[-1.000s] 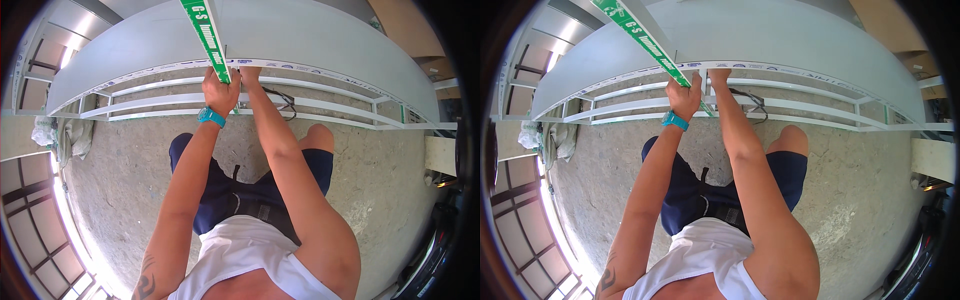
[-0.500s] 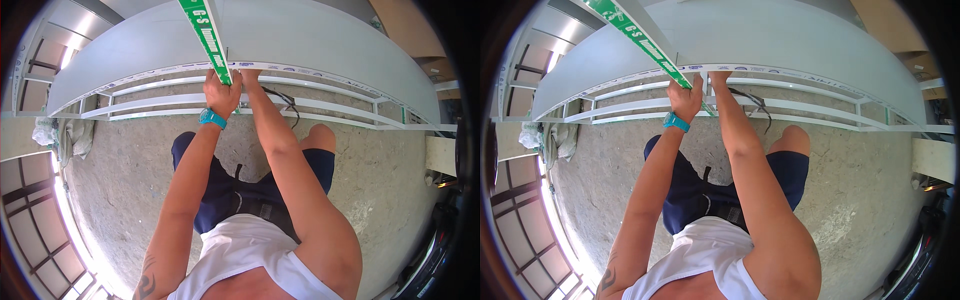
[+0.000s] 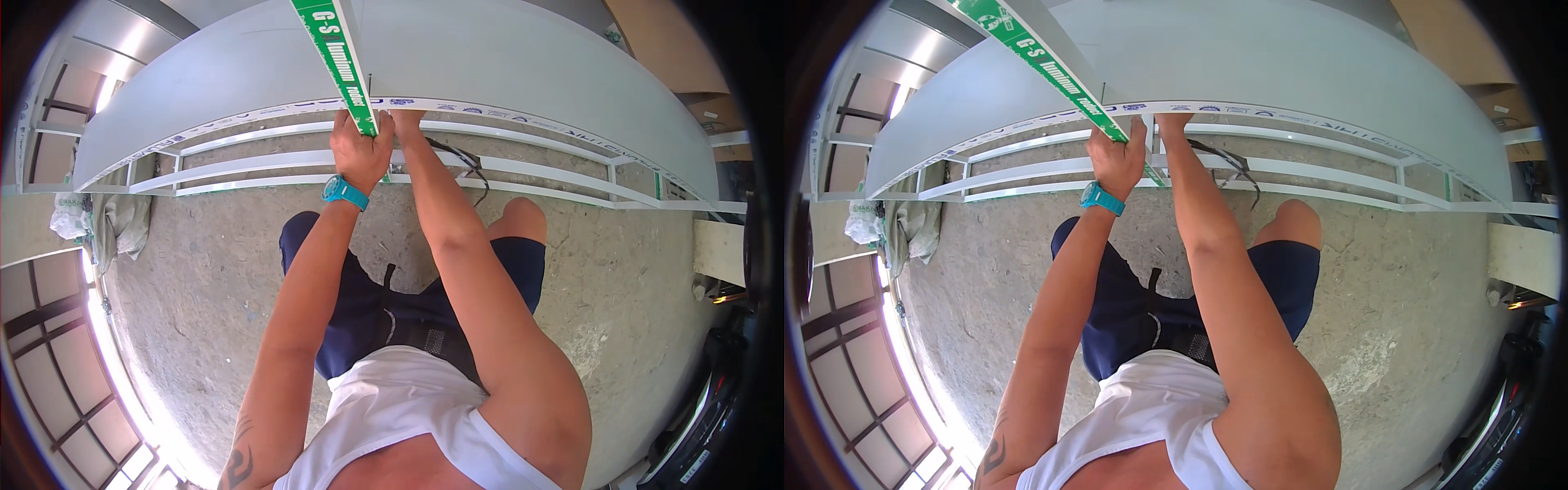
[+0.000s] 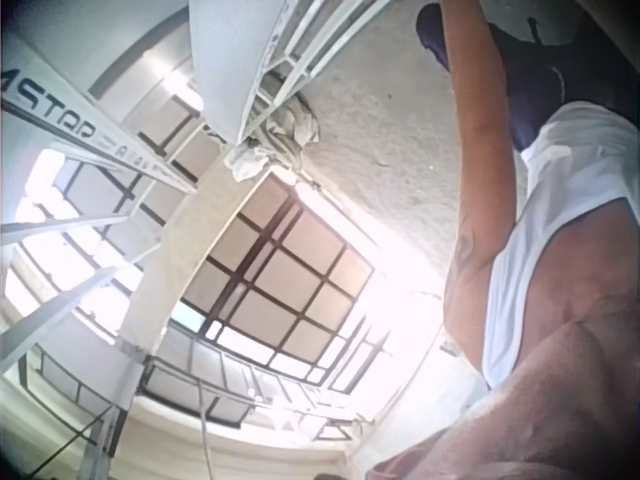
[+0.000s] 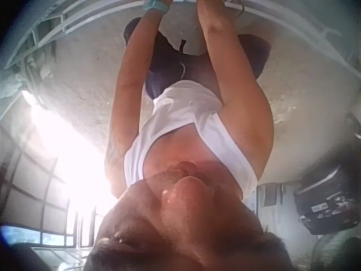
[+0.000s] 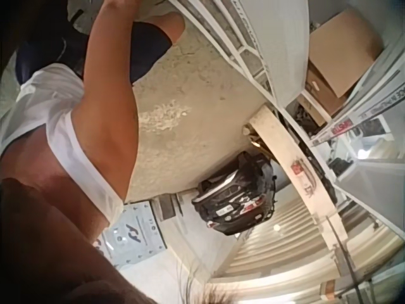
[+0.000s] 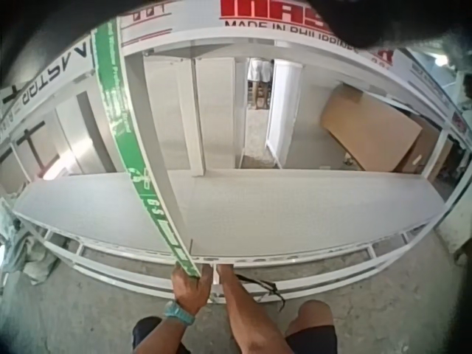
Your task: Measuring and adjusting parts of a metal shelving unit using a tape measure.
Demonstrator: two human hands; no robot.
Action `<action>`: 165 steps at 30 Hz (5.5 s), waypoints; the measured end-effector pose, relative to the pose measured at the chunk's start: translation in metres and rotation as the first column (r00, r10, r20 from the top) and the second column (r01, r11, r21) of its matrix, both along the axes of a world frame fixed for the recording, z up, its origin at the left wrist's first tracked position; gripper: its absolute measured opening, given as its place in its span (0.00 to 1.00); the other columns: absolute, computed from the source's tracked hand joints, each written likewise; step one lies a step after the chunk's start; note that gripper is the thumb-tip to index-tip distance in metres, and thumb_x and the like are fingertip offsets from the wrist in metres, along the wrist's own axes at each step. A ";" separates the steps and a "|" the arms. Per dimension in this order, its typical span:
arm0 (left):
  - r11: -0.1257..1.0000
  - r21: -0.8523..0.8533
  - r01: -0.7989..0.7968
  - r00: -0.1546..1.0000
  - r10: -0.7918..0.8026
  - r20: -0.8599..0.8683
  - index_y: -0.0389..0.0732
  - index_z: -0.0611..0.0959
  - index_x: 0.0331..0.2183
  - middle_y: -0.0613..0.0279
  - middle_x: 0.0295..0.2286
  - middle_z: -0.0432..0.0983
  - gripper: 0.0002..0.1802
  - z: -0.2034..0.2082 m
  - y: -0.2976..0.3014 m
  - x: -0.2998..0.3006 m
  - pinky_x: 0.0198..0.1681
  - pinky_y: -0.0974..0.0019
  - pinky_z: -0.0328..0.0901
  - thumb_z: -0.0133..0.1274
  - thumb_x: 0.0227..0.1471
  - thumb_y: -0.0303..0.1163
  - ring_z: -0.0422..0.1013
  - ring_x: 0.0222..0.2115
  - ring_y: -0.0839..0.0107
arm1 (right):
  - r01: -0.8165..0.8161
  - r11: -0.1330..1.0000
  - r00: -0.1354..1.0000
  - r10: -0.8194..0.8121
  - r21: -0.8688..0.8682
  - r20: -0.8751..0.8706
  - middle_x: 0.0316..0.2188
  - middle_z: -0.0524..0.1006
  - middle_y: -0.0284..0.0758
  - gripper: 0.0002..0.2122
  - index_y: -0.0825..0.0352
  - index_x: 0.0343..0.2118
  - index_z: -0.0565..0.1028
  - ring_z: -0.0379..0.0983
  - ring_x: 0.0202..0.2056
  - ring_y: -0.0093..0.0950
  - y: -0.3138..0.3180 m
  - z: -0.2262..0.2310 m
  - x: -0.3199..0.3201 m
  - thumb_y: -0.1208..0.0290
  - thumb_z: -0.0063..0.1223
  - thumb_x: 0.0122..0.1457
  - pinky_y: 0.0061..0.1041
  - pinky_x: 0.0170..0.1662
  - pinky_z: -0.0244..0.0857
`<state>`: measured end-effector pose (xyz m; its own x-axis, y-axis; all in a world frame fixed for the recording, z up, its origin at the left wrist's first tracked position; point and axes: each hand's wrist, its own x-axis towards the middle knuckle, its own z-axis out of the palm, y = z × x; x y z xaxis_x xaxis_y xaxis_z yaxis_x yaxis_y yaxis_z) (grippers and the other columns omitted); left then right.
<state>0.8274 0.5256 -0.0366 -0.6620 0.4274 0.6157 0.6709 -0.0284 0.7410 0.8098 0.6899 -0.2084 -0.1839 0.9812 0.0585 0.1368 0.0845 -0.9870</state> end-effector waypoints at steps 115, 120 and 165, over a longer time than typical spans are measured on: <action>0.999 -0.036 0.024 0.998 -0.022 0.053 0.36 0.79 0.23 0.50 0.20 0.74 0.08 -0.009 0.000 -0.002 0.21 0.53 0.63 0.62 0.50 0.26 0.65 0.16 0.52 | 0.114 0.945 0.644 -0.306 0.307 0.701 0.21 0.78 0.34 0.12 0.69 0.35 0.83 0.68 0.25 0.28 0.044 0.211 0.548 0.65 0.56 0.59 0.31 0.30 0.63; 0.999 -0.030 0.034 0.999 -0.033 0.015 0.36 0.78 0.24 0.51 0.19 0.74 0.10 -0.014 0.002 -0.003 0.19 0.56 0.62 0.62 0.52 0.28 0.64 0.15 0.54 | 0.514 0.670 0.240 -0.712 0.536 0.660 0.25 0.79 0.36 0.17 0.71 0.37 0.82 0.70 0.28 0.30 -0.102 0.338 0.842 0.59 0.51 0.63 0.33 0.34 0.66; 0.543 0.832 0.113 -0.228 -0.801 0.554 0.40 0.74 0.57 0.57 0.36 0.74 0.25 0.156 -0.076 0.096 0.37 0.66 0.66 0.45 0.56 0.23 0.68 0.33 0.70 | -0.781 0.618 0.619 0.785 0.087 -0.019 0.56 0.72 0.37 0.27 0.66 0.60 0.70 0.70 0.49 0.26 -0.179 0.239 0.270 0.73 0.64 0.56 0.27 0.55 0.64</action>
<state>0.9230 0.4493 0.1194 -0.3964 0.9175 -0.0318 -0.8728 -0.3659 0.3229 1.0795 0.5110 0.0303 -0.8756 0.4601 0.1470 -0.0599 0.1985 -0.9783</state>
